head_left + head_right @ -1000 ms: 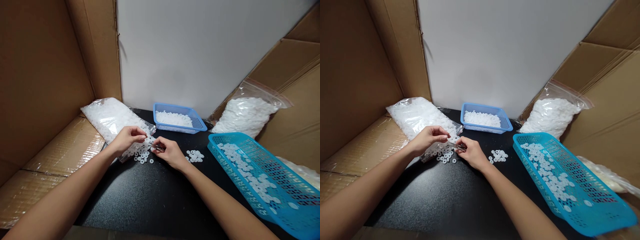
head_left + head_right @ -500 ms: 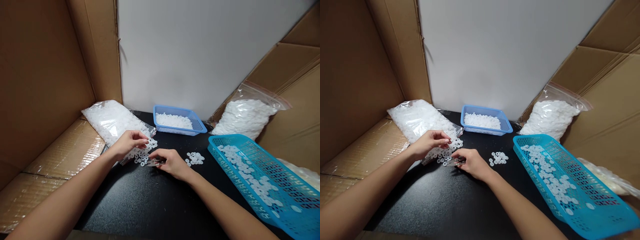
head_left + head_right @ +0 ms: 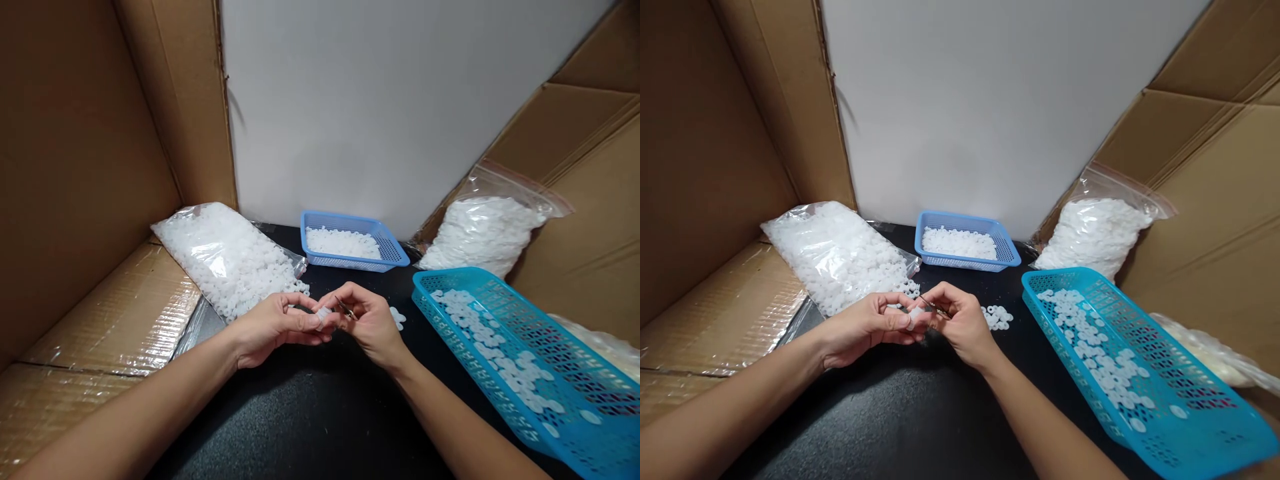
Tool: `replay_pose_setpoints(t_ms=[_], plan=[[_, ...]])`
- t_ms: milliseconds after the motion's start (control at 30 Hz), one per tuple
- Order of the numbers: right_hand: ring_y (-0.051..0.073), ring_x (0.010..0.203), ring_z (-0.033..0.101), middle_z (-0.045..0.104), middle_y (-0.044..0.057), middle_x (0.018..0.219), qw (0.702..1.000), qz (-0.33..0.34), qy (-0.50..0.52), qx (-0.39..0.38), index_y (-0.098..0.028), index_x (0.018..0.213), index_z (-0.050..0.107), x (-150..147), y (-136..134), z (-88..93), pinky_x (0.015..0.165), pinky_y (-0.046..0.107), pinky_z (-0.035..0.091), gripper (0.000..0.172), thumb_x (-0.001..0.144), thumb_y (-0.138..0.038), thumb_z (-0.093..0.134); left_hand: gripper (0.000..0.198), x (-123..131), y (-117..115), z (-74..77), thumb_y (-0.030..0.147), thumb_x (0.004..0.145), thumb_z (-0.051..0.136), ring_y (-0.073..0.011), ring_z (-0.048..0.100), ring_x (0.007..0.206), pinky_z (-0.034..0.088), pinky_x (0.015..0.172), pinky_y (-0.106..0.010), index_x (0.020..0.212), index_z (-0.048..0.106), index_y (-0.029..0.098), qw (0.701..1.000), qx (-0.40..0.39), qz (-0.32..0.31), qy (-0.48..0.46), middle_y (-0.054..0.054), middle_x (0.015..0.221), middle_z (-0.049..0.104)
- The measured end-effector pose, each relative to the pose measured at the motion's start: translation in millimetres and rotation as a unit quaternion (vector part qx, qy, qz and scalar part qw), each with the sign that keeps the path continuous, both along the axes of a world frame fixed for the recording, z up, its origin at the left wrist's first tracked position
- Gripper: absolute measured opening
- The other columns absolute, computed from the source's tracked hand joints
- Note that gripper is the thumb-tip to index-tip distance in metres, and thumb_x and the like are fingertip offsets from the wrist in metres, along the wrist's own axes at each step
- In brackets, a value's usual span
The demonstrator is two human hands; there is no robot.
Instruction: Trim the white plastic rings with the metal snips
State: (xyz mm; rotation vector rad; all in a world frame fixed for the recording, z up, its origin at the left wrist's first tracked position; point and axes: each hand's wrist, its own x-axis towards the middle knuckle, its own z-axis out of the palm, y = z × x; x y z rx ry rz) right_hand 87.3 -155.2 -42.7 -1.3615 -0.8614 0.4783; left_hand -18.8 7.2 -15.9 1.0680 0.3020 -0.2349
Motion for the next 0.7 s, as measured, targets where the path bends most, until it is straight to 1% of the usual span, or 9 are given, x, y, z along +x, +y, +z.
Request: replay_pose_setpoints(t_ms=[67,133,167,233,333,433,500,567,700], plan=[[0.02,0.07,0.074,0.078,0.004,0.085,1.0,0.0,0.001,0.008,-0.023,0.086,0.067,-1,-1,0.4,0.061,0.031,0.063,0.043,0.069,-0.054,0.091,0.039,0,-3,-1.4,0.032,0.059,0.098,-0.0161,0.071,0.076,0.054,0.082,-0.031,0.081,0.075,0.011,1.0,-0.021,0.013,-0.001,-0.007,0.079,0.077],[0.021,0.075,0.075,0.079,0.004,0.088,1.0,-0.001,-0.009,0.009,-0.024,0.092,0.069,-3,-1,1.0,0.065,0.032,0.064,0.048,0.062,-0.049,0.097,0.035,-1,-7,-3.1,0.033,0.06,0.098,-0.0136,0.068,0.072,0.053,0.081,-0.029,0.074,0.075,0.01,0.999,-0.037,0.028,-0.004,-0.006,0.077,0.076],[0.021,0.077,0.076,0.079,0.005,0.09,1.0,-0.005,-0.021,0.005,-0.024,0.096,0.07,-4,-2,1.3,0.067,0.032,0.064,0.049,0.061,-0.046,0.097,0.035,-1,-8,-3.9,0.033,0.059,0.098,-0.013,0.067,0.071,0.053,0.08,-0.029,0.072,0.075,0.011,0.998,-0.045,0.039,-0.005,-0.005,0.077,0.075],[0.021,0.078,0.076,0.079,0.006,0.092,0.999,-0.019,-0.05,-0.004,-0.023,0.102,0.071,-8,-3,1.4,0.068,0.032,0.063,0.045,0.069,-0.045,0.094,0.035,0,-10,-4.8,0.033,0.056,0.099,-0.0136,0.067,0.072,0.052,0.079,-0.029,0.073,0.077,0.012,0.997,-0.051,0.058,-0.004,-0.004,0.078,0.076],[0.02,0.075,0.075,0.079,0.007,0.093,0.996,-0.037,-0.079,-0.006,-0.023,0.104,0.07,-13,-4,0.4,0.064,0.03,0.062,0.035,0.08,-0.043,0.086,0.036,0,-11,-4.5,0.035,0.054,0.1,-0.0162,0.07,0.076,0.053,0.081,-0.03,0.072,0.077,0.013,0.996,-0.044,0.072,-0.006,-0.005,0.078,0.076],[0.018,0.077,0.075,0.079,0.007,0.1,0.996,-0.047,-0.07,0.01,-0.025,0.105,0.068,-18,-5,0.0,0.066,0.028,0.062,0.033,0.081,-0.039,0.086,0.041,0,-12,-3.3,0.045,0.059,0.098,-0.0177,0.07,0.08,0.053,0.086,-0.032,0.074,0.078,0.012,0.996,-0.063,0.052,-0.026,-0.006,0.081,0.076],[0.018,0.082,0.075,0.077,0.008,0.11,0.997,-0.046,-0.05,0.024,-0.026,0.104,0.068,-20,-6,1.4,0.07,0.029,0.063,0.031,0.081,-0.038,0.085,0.044,-1,-13,-2.5,0.048,0.063,0.095,-0.0183,0.07,0.083,0.052,0.089,-0.032,0.083,0.08,0.012,0.996,-0.079,0.031,-0.038,-0.008,0.085,0.078],[0.016,0.078,0.073,0.072,0.008,0.118,0.998,-0.037,-0.04,0.03,-0.026,0.101,0.068,-20,-6,4.0,0.069,0.029,0.063,0.031,0.081,-0.041,0.085,0.044,-3,-14,-2.0,0.046,0.065,0.094,-0.0188,0.07,0.087,0.051,0.09,-0.032,0.09,0.081,0.012,0.995,-0.089,0.021,-0.043,-0.009,0.089,0.078],[0.013,0.069,0.066,0.064,0.008,0.118,0.998,-0.027,-0.035,0.034,-0.026,0.097,0.069,-21,-5,7.1,0.065,0.029,0.063,0.034,0.078,-0.047,0.087,0.04,-4,-18,-2.6,0.041,0.065,0.096,-0.0188,0.068,0.083,0.05,0.089,-0.031,0.087,0.081,0.012,0.993,-0.102,0.031,-0.043,-0.008,0.083,0.077]])
